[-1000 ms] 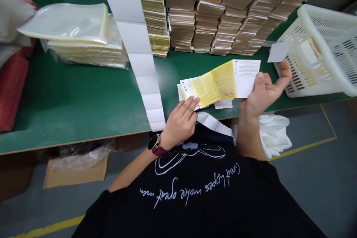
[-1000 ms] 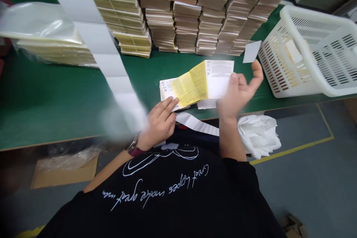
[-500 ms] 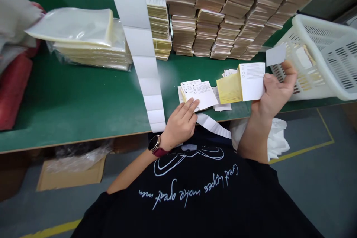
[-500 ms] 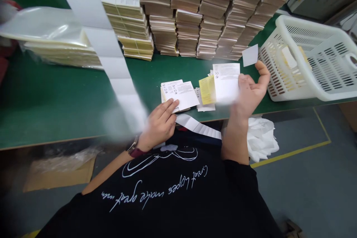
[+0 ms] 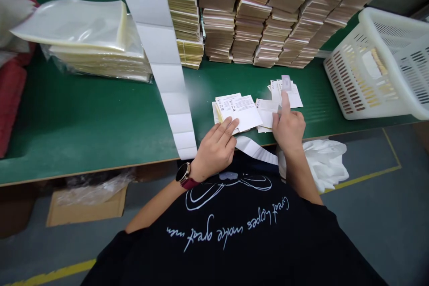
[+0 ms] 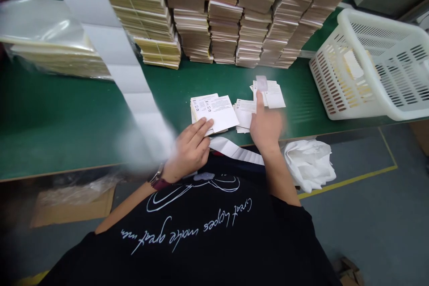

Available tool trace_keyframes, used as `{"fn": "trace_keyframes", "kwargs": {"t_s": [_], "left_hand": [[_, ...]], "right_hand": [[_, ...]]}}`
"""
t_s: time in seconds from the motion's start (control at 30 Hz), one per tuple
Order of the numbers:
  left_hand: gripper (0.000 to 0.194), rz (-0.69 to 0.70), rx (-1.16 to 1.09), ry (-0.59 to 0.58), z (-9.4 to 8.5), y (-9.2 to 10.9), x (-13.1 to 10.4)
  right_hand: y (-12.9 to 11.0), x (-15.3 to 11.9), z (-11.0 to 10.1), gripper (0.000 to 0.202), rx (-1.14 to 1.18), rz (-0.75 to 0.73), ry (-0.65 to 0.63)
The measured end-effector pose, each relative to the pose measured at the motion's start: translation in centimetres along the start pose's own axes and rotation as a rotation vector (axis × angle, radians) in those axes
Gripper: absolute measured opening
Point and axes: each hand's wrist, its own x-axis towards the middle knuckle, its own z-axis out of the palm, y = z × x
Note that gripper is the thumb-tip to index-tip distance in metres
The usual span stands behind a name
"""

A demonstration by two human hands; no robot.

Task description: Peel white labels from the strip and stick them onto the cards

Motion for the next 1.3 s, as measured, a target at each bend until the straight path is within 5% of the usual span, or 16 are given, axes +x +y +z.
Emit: {"fn": "trace_keyframes", "kwargs": {"t_s": [0.13, 0.23, 0.37, 0.5, 0.63, 1.0, 1.3], "left_hand": [[0.012, 0.004, 0.01, 0.007, 0.0, 0.0, 0.0], [0.01, 0.009, 0.019, 0.011, 0.0, 0.0, 0.1], [0.009, 0.017, 0.031, 0.023, 0.0, 0.0, 0.1], [0.011, 0.016, 0.031, 0.036, 0.0, 0.0, 0.1], [0.012, 0.021, 0.037, 0.033, 0.0, 0.0, 0.2], [0.011, 0.011, 0.003, 0.036, -0.1, 0.0, 0.2], [0.012, 0.008, 0.003, 0.03, 0.0, -0.1, 0.0]], "right_hand": [[-0.3, 0.4, -1.4, 0.062, -0.078, -0.097, -0.067], [-0.4, 0.5, -2.9, 0.04, 0.033, -0.12, 0.118], [-1.2, 0.6, -3.6, 0.011, 0.516, -0.064, 0.303], [-2.5, 1.6, -2.1, 0.005, 0.96, 0.084, -0.011], [-3.8, 2.4, -0.4, 0.005, 1.124, 0.206, -0.208], [-5.4, 2.2, 0.3, 0.003, 1.099, 0.207, -0.185], [-5.7, 1.7, 0.1, 0.006, 0.704, -0.005, -0.081]]}}
